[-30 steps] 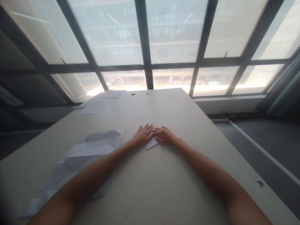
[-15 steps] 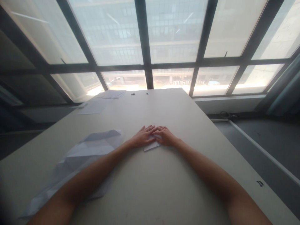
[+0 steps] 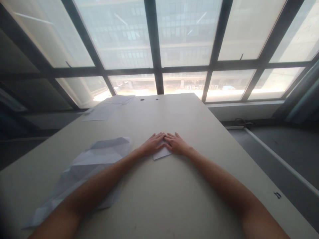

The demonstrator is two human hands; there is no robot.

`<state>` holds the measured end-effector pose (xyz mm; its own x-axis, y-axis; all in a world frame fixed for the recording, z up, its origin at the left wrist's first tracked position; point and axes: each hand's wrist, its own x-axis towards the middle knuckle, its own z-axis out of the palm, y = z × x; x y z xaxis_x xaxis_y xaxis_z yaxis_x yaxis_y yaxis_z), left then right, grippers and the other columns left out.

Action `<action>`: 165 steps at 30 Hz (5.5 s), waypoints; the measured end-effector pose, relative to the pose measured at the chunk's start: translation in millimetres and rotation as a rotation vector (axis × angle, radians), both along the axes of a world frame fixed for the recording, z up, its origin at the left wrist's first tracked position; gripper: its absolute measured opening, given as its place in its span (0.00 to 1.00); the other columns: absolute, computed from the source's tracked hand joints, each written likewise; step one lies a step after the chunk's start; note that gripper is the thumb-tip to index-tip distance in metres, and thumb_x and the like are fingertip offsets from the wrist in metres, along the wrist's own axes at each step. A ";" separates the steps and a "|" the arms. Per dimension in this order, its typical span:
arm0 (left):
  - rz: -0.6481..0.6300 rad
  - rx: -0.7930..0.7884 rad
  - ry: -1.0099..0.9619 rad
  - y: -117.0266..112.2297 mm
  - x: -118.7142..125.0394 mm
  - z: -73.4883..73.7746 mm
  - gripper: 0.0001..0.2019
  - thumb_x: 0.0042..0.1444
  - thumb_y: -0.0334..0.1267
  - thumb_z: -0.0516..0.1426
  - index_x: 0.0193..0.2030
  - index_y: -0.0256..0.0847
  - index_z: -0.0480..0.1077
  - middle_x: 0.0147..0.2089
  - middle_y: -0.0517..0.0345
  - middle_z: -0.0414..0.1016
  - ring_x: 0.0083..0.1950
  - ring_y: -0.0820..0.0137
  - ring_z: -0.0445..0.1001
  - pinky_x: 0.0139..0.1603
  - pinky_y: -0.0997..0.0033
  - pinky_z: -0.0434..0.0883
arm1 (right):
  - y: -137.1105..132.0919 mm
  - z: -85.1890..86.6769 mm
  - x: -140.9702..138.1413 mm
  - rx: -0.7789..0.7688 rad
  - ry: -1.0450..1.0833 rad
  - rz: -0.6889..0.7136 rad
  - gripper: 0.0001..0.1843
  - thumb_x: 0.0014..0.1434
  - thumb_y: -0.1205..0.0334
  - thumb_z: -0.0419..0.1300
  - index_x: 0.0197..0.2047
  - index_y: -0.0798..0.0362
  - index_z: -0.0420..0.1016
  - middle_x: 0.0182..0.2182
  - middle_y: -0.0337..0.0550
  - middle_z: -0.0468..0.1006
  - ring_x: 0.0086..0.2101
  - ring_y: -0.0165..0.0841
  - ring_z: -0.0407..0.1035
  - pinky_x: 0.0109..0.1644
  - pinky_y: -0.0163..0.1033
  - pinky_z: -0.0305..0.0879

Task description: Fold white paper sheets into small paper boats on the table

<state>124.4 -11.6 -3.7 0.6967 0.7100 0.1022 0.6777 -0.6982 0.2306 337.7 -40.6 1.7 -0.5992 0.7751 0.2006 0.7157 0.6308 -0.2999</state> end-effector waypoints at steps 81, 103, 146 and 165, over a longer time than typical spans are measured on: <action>-0.174 -0.052 0.108 3.0 -11.1 10.8 0.30 0.68 0.57 0.46 0.74 0.55 0.50 0.78 0.53 0.38 0.77 0.56 0.39 0.73 0.44 0.35 | 22.6 -17.9 10.6 -0.056 0.074 -0.341 0.23 0.70 0.63 0.47 0.65 0.48 0.67 0.68 0.47 0.62 0.68 0.40 0.51 0.71 0.58 0.41; -0.132 -0.023 0.126 -3.0 -5.7 11.8 0.33 0.69 0.58 0.42 0.76 0.49 0.42 0.78 0.51 0.39 0.78 0.59 0.39 0.74 0.49 0.39 | 18.9 -10.0 25.6 -0.108 -0.081 0.035 0.46 0.65 0.37 0.52 0.76 0.51 0.41 0.73 0.54 0.43 0.71 0.45 0.37 0.72 0.59 0.29; -0.218 -0.134 -0.008 0.9 -8.8 16.7 0.22 0.68 0.51 0.49 0.67 0.56 0.63 0.73 0.58 0.57 0.76 0.59 0.46 0.73 0.44 0.38 | 33.9 -20.4 26.8 0.079 0.150 -0.428 0.16 0.65 0.58 0.56 0.52 0.49 0.80 0.58 0.48 0.75 0.59 0.39 0.66 0.66 0.44 0.57; -0.146 -0.019 -0.025 -1.9 -5.1 8.2 0.24 0.68 0.50 0.49 0.70 0.52 0.60 0.75 0.56 0.53 0.76 0.63 0.49 0.74 0.51 0.42 | 25.7 -7.9 31.7 -0.073 0.177 0.111 0.33 0.56 0.46 0.67 0.63 0.43 0.71 0.66 0.47 0.65 0.69 0.43 0.50 0.71 0.56 0.44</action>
